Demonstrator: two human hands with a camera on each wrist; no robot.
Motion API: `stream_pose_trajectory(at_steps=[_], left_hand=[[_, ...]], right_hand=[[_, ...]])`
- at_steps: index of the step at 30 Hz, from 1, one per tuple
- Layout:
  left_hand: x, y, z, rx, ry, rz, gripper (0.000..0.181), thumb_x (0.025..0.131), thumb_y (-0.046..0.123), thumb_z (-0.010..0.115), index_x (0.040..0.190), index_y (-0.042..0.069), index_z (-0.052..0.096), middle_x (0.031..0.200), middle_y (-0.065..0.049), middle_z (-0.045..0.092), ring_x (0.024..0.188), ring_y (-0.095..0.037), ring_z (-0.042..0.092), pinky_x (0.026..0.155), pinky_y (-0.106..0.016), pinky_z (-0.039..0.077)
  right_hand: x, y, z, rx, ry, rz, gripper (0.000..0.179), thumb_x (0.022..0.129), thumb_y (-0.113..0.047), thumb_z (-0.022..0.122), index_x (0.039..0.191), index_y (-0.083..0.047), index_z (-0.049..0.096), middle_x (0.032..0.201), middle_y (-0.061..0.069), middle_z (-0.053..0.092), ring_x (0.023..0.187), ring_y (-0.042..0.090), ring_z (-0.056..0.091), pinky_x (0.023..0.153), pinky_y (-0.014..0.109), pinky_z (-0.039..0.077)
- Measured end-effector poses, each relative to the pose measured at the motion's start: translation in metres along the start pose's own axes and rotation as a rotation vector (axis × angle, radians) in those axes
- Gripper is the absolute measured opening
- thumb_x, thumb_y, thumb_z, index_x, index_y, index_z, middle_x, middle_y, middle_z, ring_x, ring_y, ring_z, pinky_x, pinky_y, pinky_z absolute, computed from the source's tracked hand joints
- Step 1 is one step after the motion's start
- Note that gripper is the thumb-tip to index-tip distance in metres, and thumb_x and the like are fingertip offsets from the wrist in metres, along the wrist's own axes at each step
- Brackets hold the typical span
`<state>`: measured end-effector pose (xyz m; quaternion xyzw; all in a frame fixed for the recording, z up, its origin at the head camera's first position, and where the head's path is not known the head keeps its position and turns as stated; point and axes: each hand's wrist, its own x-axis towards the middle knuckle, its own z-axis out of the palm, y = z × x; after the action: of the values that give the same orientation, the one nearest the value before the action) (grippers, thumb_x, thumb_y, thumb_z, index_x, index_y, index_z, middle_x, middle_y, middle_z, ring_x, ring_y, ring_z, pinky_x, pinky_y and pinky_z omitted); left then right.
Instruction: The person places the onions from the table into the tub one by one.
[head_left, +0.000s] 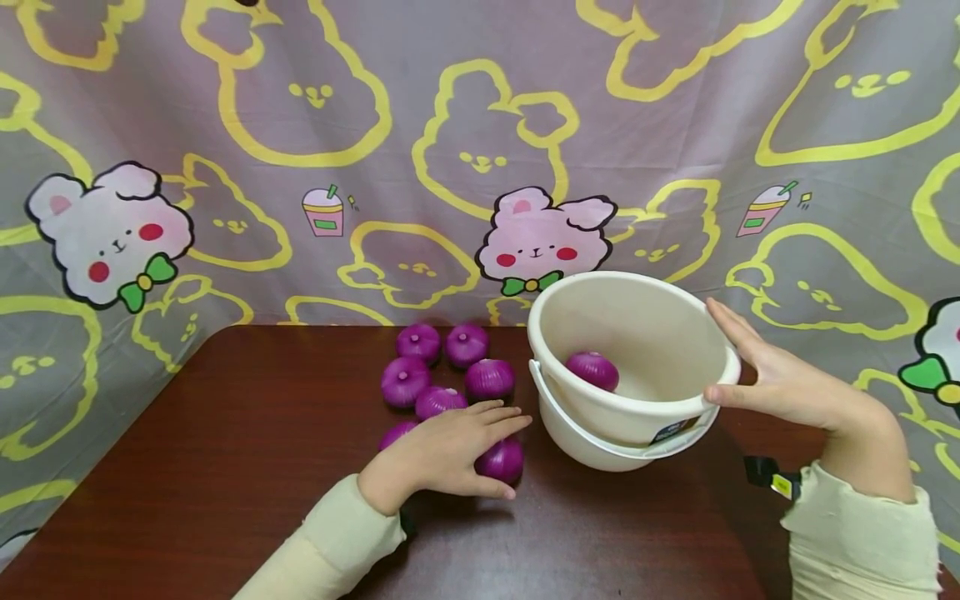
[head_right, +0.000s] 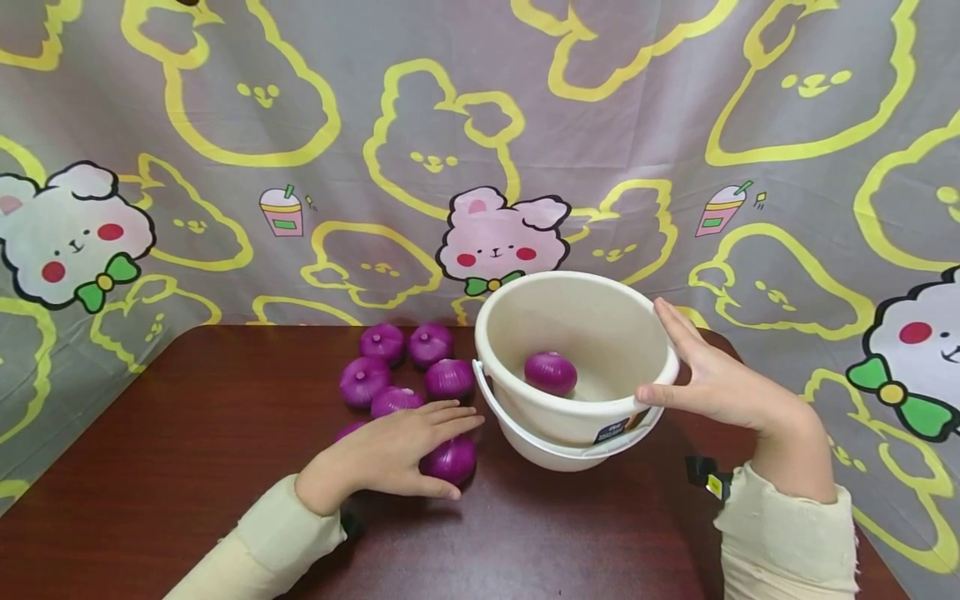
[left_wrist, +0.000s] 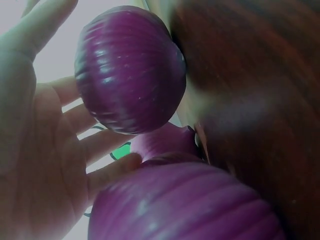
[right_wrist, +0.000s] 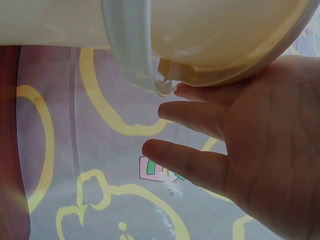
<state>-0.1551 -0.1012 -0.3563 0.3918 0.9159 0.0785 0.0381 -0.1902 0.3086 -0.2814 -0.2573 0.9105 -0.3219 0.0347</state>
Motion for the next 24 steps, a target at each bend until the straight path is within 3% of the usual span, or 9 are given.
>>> stream_pose_trajectory(at_steps=[5, 10, 13, 14, 17, 20, 24], left_hand=[[0.0003, -0.0005, 0.0018, -0.016, 0.0, 0.001, 0.084, 0.086, 0.064, 0.064, 0.152, 0.018, 0.04, 0.156, -0.003, 0.043, 0.144, -0.022, 0.041, 0.114, -0.04, 0.041], [0.0008, -0.0002, 0.0025, -0.019, -0.009, -0.004, 0.084, 0.086, 0.063, 0.065, 0.153, 0.019, 0.04, 0.155, -0.002, 0.044, 0.141, -0.021, 0.044, 0.113, -0.038, 0.042], [0.0014, -0.0003, 0.0026, -0.015, -0.017, -0.008, 0.084, 0.086, 0.063, 0.065, 0.153, 0.02, 0.04, 0.154, -0.002, 0.045, 0.139, -0.021, 0.047, 0.112, -0.038, 0.043], [0.0015, -0.0003, 0.0025, -0.014, -0.018, -0.01, 0.083, 0.086, 0.063, 0.065, 0.153, 0.02, 0.04, 0.154, -0.001, 0.045, 0.139, -0.021, 0.047, 0.112, -0.038, 0.044], [0.002, -0.0007, 0.0028, -0.006, -0.02, -0.014, 0.083, 0.086, 0.062, 0.066, 0.152, 0.021, 0.04, 0.153, -0.001, 0.046, 0.137, -0.021, 0.049, 0.11, -0.038, 0.045], [0.0018, -0.0006, 0.0028, -0.004, -0.021, -0.015, 0.082, 0.086, 0.061, 0.067, 0.152, 0.021, 0.041, 0.152, 0.001, 0.048, 0.135, -0.021, 0.051, 0.109, -0.037, 0.046], [0.0013, -0.001, 0.0029, -0.011, -0.024, -0.016, 0.08, 0.086, 0.058, 0.069, 0.15, 0.02, 0.043, 0.149, 0.002, 0.05, 0.132, -0.019, 0.053, 0.107, -0.035, 0.047]], right_hand=[[0.0007, 0.0, 0.0001, 0.003, -0.003, 0.006, 0.109, 0.085, -0.021, 0.072, 0.16, -0.022, -0.006, 0.167, 0.016, -0.007, 0.15, 0.043, -0.001, 0.114, 0.066, 0.013], [0.0006, 0.0001, 0.0002, 0.001, -0.005, 0.014, 0.108, 0.085, -0.021, 0.072, 0.16, -0.021, -0.007, 0.167, 0.016, -0.007, 0.15, 0.043, 0.0, 0.115, 0.064, 0.014], [-0.0003, 0.0011, 0.0002, -0.006, -0.004, 0.012, 0.108, 0.086, -0.021, 0.072, 0.16, -0.022, -0.006, 0.167, 0.015, -0.007, 0.15, 0.042, 0.0, 0.12, 0.044, 0.014], [-0.0005, 0.001, 0.0001, -0.008, -0.004, 0.011, 0.108, 0.086, -0.021, 0.072, 0.16, -0.021, -0.006, 0.167, 0.016, -0.007, 0.149, 0.043, 0.001, 0.12, 0.046, 0.016], [-0.0009, 0.0016, 0.0, -0.012, -0.003, 0.012, 0.107, 0.086, -0.021, 0.071, 0.16, -0.022, -0.006, 0.167, 0.015, -0.007, 0.149, 0.043, 0.001, 0.12, 0.04, 0.015], [-0.0001, 0.0013, -0.0003, -0.007, -0.004, 0.011, 0.108, 0.086, -0.022, 0.072, 0.16, -0.022, -0.007, 0.167, 0.015, -0.007, 0.149, 0.044, 0.001, 0.118, 0.057, 0.014], [0.0015, 0.001, -0.0007, -0.002, -0.009, 0.01, 0.109, 0.085, -0.022, 0.072, 0.16, -0.021, -0.007, 0.167, 0.017, -0.007, 0.149, 0.045, 0.001, 0.113, 0.069, 0.015]])
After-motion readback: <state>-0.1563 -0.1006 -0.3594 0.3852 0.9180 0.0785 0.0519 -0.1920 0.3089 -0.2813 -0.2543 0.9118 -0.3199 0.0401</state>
